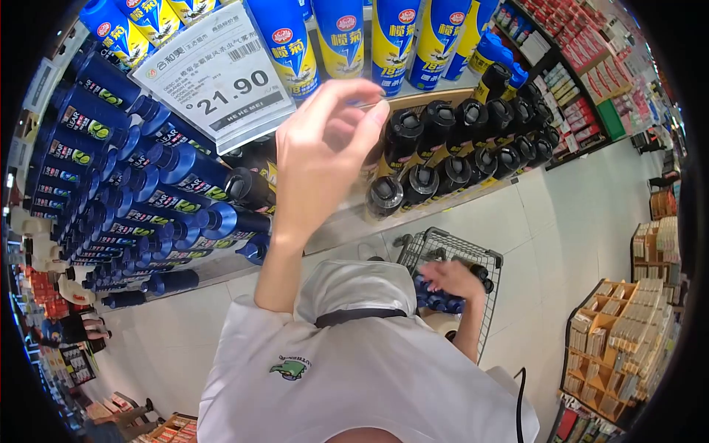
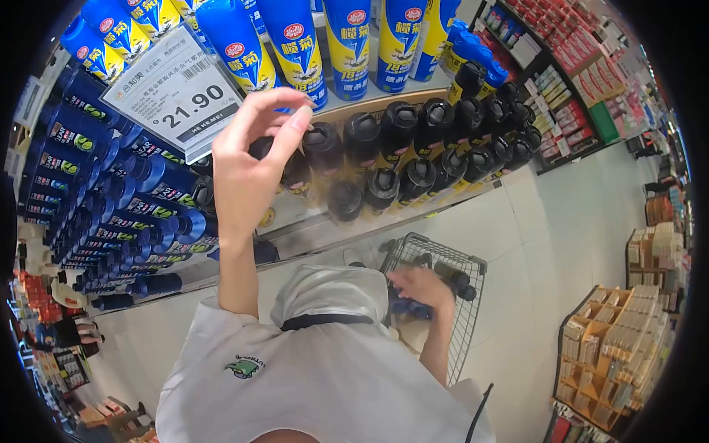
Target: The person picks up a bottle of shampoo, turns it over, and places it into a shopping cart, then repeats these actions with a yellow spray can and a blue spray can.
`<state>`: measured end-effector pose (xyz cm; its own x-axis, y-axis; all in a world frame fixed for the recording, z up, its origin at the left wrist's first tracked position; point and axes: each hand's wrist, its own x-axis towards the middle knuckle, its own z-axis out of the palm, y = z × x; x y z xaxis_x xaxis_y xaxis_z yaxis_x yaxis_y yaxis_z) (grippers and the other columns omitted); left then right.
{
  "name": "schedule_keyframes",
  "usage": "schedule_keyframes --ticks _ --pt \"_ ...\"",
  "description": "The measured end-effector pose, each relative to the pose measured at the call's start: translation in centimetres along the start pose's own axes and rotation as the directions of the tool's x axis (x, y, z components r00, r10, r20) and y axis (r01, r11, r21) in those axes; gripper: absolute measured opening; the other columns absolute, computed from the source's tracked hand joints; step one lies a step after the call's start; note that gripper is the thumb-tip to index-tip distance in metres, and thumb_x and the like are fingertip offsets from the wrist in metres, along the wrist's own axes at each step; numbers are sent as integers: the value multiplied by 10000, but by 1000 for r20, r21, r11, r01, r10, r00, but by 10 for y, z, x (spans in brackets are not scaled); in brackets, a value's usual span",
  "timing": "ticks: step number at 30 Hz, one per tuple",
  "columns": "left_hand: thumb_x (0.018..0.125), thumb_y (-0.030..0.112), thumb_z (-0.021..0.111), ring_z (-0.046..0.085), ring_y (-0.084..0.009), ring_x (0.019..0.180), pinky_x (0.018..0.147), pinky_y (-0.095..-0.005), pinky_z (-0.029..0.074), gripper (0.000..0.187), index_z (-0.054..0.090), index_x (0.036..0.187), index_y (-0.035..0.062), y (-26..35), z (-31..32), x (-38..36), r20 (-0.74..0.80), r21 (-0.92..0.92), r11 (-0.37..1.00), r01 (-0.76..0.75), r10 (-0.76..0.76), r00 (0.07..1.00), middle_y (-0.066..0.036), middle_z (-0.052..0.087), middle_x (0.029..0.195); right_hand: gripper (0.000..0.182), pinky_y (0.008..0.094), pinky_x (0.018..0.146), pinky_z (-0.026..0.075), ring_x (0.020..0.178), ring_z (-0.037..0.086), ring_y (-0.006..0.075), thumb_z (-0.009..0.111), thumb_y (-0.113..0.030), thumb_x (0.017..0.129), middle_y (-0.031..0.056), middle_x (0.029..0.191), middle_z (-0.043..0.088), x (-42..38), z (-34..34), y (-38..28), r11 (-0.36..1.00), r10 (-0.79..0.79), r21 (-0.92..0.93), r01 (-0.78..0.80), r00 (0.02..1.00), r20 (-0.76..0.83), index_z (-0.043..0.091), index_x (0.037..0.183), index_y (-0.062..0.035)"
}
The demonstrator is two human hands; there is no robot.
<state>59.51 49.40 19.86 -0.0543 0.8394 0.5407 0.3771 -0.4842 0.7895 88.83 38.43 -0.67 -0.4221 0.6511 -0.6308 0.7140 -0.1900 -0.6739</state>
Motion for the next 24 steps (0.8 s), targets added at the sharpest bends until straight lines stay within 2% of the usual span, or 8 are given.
schedule_keyframes --ticks 2,6,10,12,16,17,20,24 --pt "930 66 686 667 -107 835 729 -234 504 168 682 1088 7 6 2 15 -44 76 996 -42 46 998 -57 718 982 293 316 721 550 793 711 181 553 -201 1025 112 988 729 -21 -63 -76 927 -306 153 343 925 -223 663 1231 -24" --pt "925 110 702 663 -112 841 681 -239 491 192 693 1100 32 10 5 39 -104 209 976 -59 82 991 -56 699 1011 309 263 682 535 780 671 122 632 -188 994 81 1015 724 -21 -152 -185 592 -597 69 803 495 -632 668 1255 -27" --pt "906 151 724 667 -133 839 609 -269 478 244 690 1114 28 0 4 48 -134 356 934 -22 75 988 -75 675 1011 393 229 654 510 748 641 106 748 -191 905 82 998 701 6 -204 -275 490 -736 -268 829 229 -637 672 1262 -43" --pt "899 183 731 673 -153 849 615 -274 490 303 678 1150 22 -6 2 47 -128 404 915 4 52 990 -102 677 1036 399 243 675 517 837 656 116 707 -196 942 76 1082 689 20 -215 -312 510 -793 -431 744 212 -572 644 1312 -63" --pt "899 217 729 675 -189 851 626 -288 513 362 661 1187 8 -15 4 43 -124 463 887 2 62 990 -132 681 1125 434 413 781 541 881 677 349 721 -267 913 222 1059 680 60 -225 -373 93 -912 -874 477 -311 -267 627 1192 52" --pt "899 217 728 675 -192 851 629 -291 517 365 660 1190 6 -16 3 42 -115 464 886 1 59 992 -136 680 1136 470 455 835 523 932 653 418 714 -296 906 254 1032 676 64 -223 -375 152 -925 -892 426 -256 -280 618 1213 46" --pt "899 199 720 671 -198 850 640 -297 526 361 659 1194 0 -20 1 39 -104 459 888 -13 68 992 -142 676 1154 496 460 839 521 956 654 408 708 -321 899 250 1010 680 70 -215 -383 341 -931 -842 418 25 -365 606 1223 40" --pt "862 109 683 661 -183 829 632 -288 518 325 679 1172 9 -27 -1 37 -95 409 911 -41 88 992 -122 671 1087 517 457 854 515 951 641 420 763 -284 834 231 973 672 101 -214 -372 265 -951 -908 324 -70 -302 608 1218 27"
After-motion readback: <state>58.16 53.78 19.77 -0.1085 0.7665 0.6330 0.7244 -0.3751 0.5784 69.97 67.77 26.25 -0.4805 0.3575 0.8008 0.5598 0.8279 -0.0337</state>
